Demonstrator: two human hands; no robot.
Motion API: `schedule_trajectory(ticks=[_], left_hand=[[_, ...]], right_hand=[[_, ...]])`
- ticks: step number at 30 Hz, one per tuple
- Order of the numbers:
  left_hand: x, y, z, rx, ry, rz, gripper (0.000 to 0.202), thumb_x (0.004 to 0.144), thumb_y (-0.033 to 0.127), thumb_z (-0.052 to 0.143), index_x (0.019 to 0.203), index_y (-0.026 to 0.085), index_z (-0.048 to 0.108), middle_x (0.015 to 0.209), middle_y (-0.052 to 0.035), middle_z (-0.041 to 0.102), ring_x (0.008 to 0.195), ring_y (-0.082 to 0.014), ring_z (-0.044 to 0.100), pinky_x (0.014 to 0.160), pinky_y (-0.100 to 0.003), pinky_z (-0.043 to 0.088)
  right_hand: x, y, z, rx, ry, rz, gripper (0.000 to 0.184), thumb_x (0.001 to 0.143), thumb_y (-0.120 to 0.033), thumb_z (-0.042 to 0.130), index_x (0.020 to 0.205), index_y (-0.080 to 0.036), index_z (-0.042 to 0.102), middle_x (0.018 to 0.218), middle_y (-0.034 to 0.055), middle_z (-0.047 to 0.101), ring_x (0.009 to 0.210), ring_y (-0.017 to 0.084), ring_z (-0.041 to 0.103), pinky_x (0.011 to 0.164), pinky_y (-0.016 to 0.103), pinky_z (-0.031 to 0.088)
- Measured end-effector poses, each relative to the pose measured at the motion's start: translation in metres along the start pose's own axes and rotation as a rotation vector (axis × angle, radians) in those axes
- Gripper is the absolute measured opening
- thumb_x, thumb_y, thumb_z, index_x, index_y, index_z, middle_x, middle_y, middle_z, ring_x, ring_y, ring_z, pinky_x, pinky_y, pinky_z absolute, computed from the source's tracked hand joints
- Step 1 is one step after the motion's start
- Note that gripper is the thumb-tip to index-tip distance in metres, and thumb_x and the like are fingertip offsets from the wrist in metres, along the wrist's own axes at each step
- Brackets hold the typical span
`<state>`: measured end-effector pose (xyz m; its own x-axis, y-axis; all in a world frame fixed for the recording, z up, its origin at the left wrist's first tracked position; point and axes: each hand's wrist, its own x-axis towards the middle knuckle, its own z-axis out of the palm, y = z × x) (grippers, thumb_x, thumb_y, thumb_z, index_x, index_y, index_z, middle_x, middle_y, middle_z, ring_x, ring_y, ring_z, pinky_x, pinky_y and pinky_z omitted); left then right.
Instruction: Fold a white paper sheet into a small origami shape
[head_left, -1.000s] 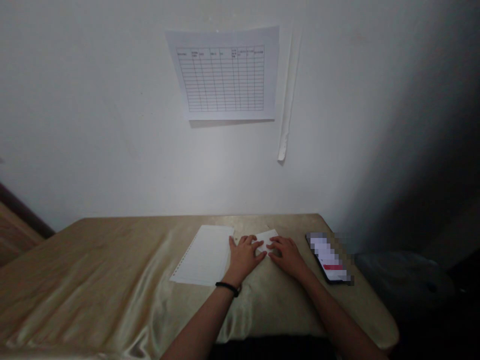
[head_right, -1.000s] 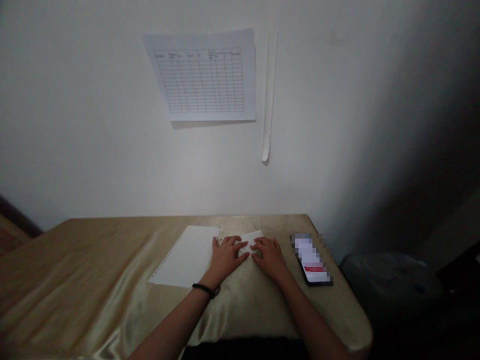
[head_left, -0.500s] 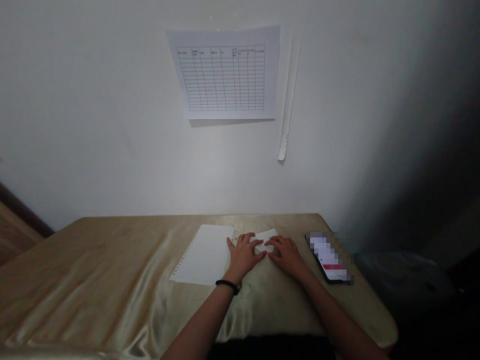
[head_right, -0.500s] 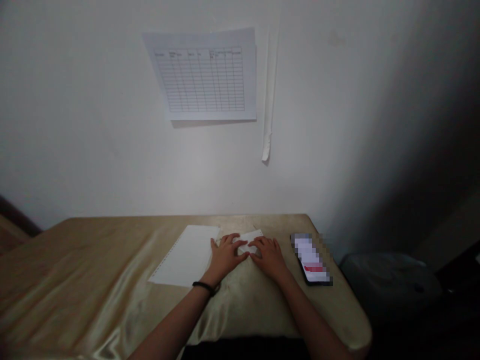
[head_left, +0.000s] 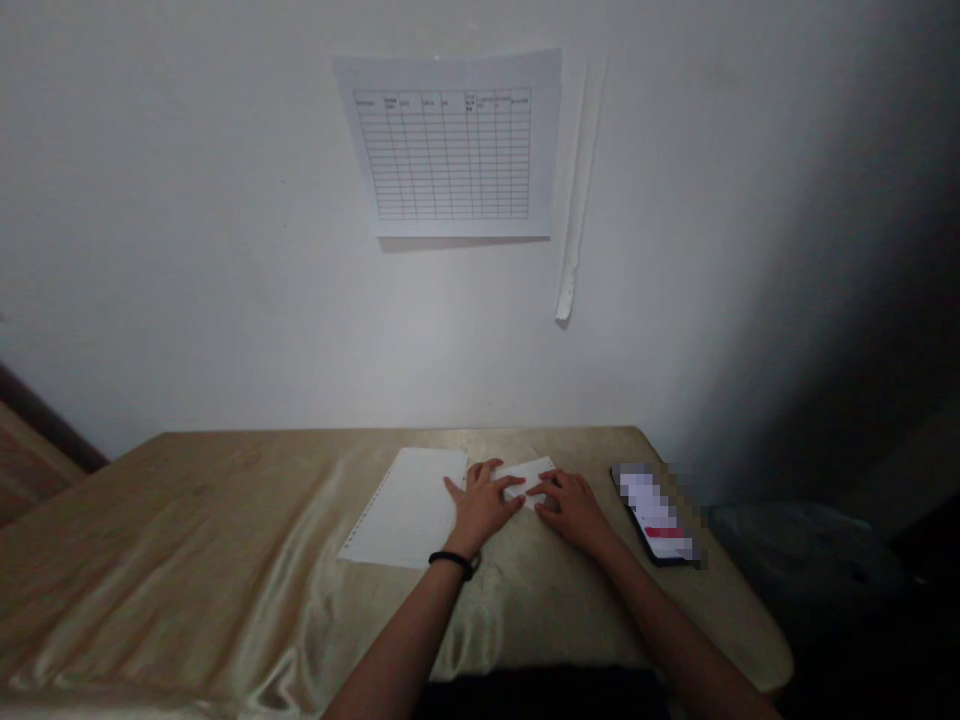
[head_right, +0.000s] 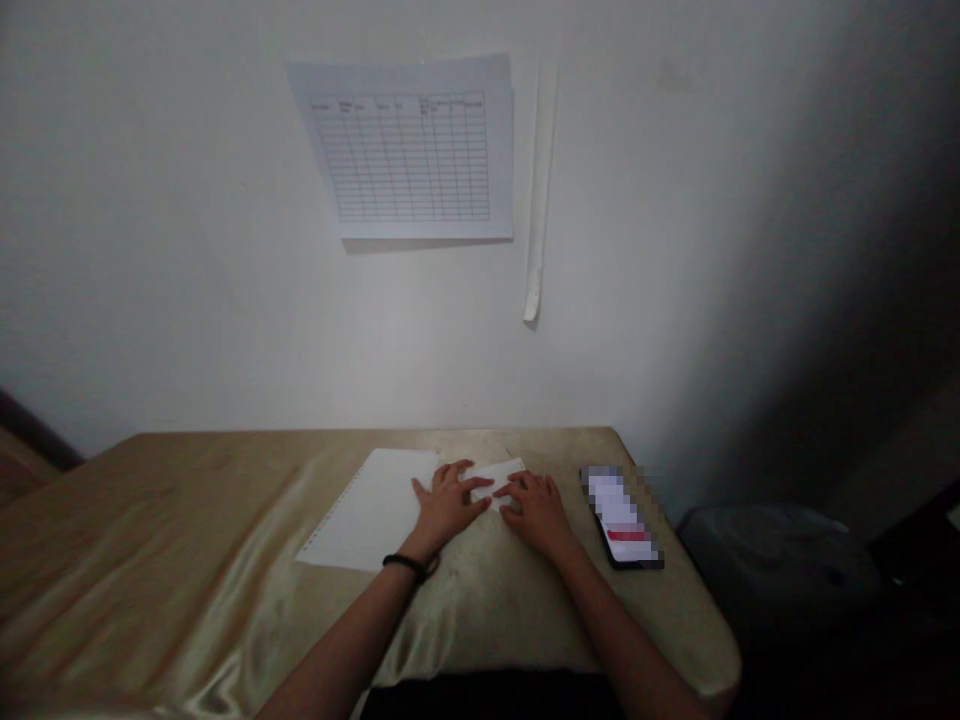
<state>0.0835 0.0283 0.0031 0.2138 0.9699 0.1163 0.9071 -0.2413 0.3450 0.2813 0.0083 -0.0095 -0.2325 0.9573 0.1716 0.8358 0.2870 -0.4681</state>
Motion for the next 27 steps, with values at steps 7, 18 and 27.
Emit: schedule_trajectory(ticks=[7,18,27], left_hand=[[0.003,-0.009,-0.005,0.009,0.011,0.006,0.029,0.089,0.047,0.063,0.116,0.055,0.067,0.149,0.002,0.048,0.141,-0.0359,0.03,0.103,-0.086,0.005],[0.005,-0.02,-0.011,0.006,0.049,0.03,0.027,0.095,0.035,0.057,0.111,0.05,0.072,0.135,0.001,0.061,0.135,-0.0334,0.037,0.104,-0.085,0.001],[0.007,-0.034,-0.014,-0.018,-0.012,0.031,0.04,0.098,0.025,0.05,0.119,0.054,0.067,0.138,0.0032,0.06,0.135,-0.0329,0.038,0.103,-0.086,0.0]], right_hand=[[-0.001,0.0,-0.002,0.025,-0.006,-0.01,0.031,0.088,-0.031,0.061,0.117,-0.036,0.069,0.134,0.0026,0.056,0.129,0.024,0.048,0.117,0.05,0.022],[0.0,0.0,-0.001,0.01,-0.01,-0.008,0.03,0.088,-0.031,0.061,0.116,-0.035,0.069,0.134,0.0023,0.056,0.128,0.024,0.049,0.116,0.048,0.023],[0.001,0.002,0.001,0.007,-0.011,-0.008,0.03,0.088,-0.03,0.061,0.117,-0.035,0.069,0.134,0.0027,0.057,0.128,0.024,0.049,0.115,0.048,0.025]])
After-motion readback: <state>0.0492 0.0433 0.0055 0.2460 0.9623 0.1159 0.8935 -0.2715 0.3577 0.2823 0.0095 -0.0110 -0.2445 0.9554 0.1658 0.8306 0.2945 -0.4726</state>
